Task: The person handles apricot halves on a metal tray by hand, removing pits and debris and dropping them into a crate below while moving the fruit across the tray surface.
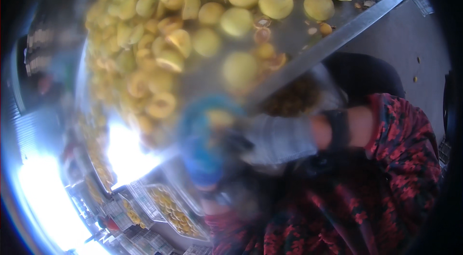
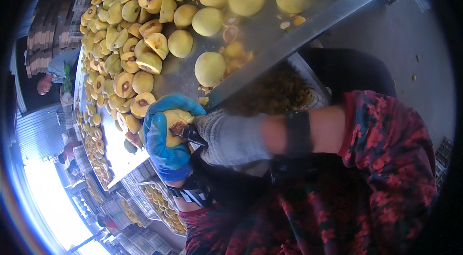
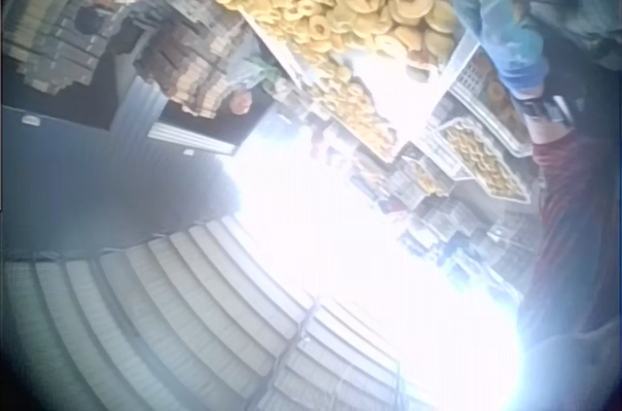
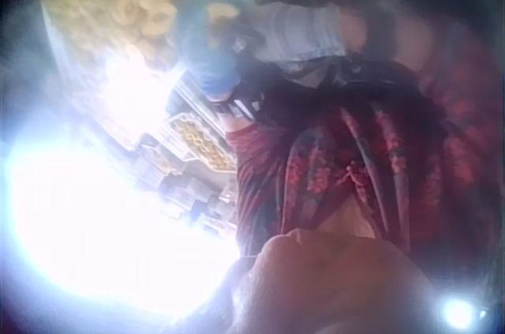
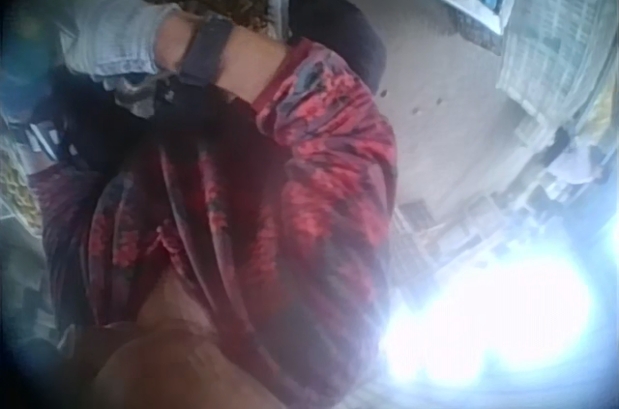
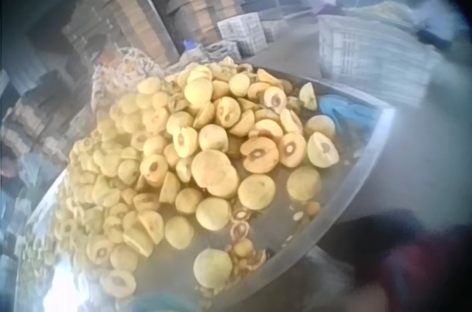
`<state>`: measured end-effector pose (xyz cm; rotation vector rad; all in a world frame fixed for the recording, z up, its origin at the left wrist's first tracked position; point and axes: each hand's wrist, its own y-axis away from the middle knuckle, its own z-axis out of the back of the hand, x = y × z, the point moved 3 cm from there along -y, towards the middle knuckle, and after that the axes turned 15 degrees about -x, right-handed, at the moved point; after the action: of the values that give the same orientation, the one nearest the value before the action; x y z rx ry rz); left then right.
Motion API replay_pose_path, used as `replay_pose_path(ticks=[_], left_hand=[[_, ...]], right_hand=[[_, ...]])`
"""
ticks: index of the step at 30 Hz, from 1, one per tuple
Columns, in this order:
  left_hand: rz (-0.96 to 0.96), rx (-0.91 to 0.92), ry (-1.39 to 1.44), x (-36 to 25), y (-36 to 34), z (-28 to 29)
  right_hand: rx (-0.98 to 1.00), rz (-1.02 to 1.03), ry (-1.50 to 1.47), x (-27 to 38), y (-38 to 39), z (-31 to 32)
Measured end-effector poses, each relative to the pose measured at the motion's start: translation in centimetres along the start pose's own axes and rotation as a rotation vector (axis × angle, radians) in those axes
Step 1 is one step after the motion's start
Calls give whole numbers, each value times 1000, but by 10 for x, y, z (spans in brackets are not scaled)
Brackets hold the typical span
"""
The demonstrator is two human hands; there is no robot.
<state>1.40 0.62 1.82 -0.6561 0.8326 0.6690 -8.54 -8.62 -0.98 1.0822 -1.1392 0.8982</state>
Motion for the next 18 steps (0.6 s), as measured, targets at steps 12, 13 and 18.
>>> replay_pose_path(ticks=[12,13,18], left_hand=[[435,297,648,-11,3,-2],[441,300,750,-12,3,-2],[114,132,385,-13,3,-13]], right_hand=[[567,-503,-588,-2,31,14],[617,-528,-677,-2,33,14],[420,-261,-395,-8,24,13]])
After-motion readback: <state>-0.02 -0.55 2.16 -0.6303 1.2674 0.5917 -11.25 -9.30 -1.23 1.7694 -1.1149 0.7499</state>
